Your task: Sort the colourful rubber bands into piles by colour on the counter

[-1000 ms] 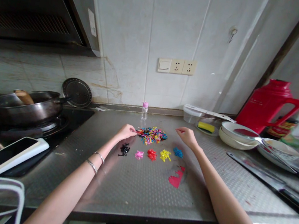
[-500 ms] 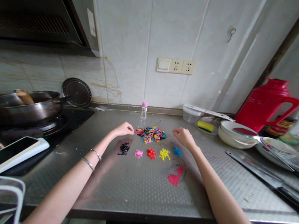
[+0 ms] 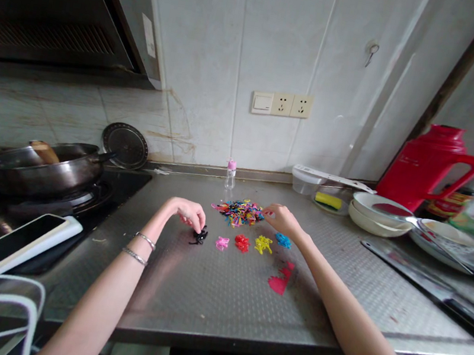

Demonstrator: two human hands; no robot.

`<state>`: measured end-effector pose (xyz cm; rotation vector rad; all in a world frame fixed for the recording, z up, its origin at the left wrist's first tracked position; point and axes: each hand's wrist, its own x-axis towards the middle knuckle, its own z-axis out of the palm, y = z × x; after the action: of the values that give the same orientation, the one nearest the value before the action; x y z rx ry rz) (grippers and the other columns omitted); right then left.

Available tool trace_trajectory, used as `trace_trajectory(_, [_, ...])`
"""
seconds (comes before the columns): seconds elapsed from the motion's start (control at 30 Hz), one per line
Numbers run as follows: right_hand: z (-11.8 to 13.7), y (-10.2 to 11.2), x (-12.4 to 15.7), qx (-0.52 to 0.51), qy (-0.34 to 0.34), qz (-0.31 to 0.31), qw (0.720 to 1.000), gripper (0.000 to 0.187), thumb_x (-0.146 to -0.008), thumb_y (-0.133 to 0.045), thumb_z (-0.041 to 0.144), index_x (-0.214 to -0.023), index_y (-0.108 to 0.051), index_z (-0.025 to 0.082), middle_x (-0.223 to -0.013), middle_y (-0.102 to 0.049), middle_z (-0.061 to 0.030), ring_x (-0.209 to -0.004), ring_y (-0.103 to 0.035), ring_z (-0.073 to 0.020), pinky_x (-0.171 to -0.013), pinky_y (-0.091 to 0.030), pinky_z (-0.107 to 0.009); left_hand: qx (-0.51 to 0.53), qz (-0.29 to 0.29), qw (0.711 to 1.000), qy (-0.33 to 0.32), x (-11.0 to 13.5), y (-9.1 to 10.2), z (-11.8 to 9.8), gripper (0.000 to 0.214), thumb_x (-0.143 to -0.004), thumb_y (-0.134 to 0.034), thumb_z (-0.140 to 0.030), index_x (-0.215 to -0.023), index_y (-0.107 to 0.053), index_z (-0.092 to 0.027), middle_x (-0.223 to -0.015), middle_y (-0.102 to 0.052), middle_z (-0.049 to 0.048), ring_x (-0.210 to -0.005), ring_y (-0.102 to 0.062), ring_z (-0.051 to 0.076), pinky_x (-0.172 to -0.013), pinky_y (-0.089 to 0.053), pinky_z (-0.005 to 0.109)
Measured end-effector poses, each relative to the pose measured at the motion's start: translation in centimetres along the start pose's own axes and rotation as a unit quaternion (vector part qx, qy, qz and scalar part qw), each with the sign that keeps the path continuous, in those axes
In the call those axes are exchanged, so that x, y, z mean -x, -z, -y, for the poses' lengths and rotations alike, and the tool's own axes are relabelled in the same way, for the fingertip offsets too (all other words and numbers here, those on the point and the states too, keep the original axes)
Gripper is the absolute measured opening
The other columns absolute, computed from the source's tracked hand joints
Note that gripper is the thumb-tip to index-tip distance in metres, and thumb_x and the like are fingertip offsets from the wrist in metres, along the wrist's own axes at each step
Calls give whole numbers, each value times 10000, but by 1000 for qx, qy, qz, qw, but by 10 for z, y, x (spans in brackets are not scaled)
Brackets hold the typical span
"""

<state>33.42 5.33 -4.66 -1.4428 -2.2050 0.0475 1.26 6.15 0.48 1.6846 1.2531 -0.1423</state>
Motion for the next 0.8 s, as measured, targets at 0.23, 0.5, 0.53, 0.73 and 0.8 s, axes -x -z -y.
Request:
trace_trajectory(0.23, [7,-8,1,-41,35,51,997,264,-676,-572,230,-919,-677,231,-943,-669,-28,-838,-590,-154,-764,-427,-213,-4,-40,996,-76,-3,4,5,236,-555,-685,-365,-683,-646,-171,-464,-452,-23,-402,-344,67,-369,-190,177])
trace_trajectory(0.5, [19,-18,1,-32,91,73,993,202,-729,-527,228,-854,-682,264,-918,-673,8,-859,-588,-138,-779,-424,-215,42,-212,963,-158,-21,5,7,259,-679,-564,-394,-719,-596,-141,-542,-484,-17,-391,-355,47,-358,-206,177])
trace_trajectory(0.53, [20,-19,1,-27,91,70,993,196,-739,-519,225,-839,-683,264,-907,-674,7,-858,-588,-136,-776,-424,-214,46,-218,962,-159,-22,4,7,252,-679,-565,-388,-712,-595,-139,-542,-486,-16,-390,-356,46,-359,-207,178])
trace_trajectory(0.73, [18,-20,1,-36,78,47,995,177,-756,-522,248,-822,-687,253,-883,-679,0,-847,-590,-138,-747,-420,-205,50,-227,961,-154,-29,2,6,228,-686,-553,-368,-714,-593,-145,-537,-490,-22,-380,-352,43,-355,-204,181])
trace_trajectory(0.8, [14,-19,0,-57,68,33,996,179,-756,-530,272,-820,-691,230,-861,-681,-11,-801,-594,-138,-723,-424,-206,47,-227,961,-150,-30,2,6,232,-688,-551,-370,-713,-589,-143,-533,-485,-25,-380,-351,42,-353,-205,178])
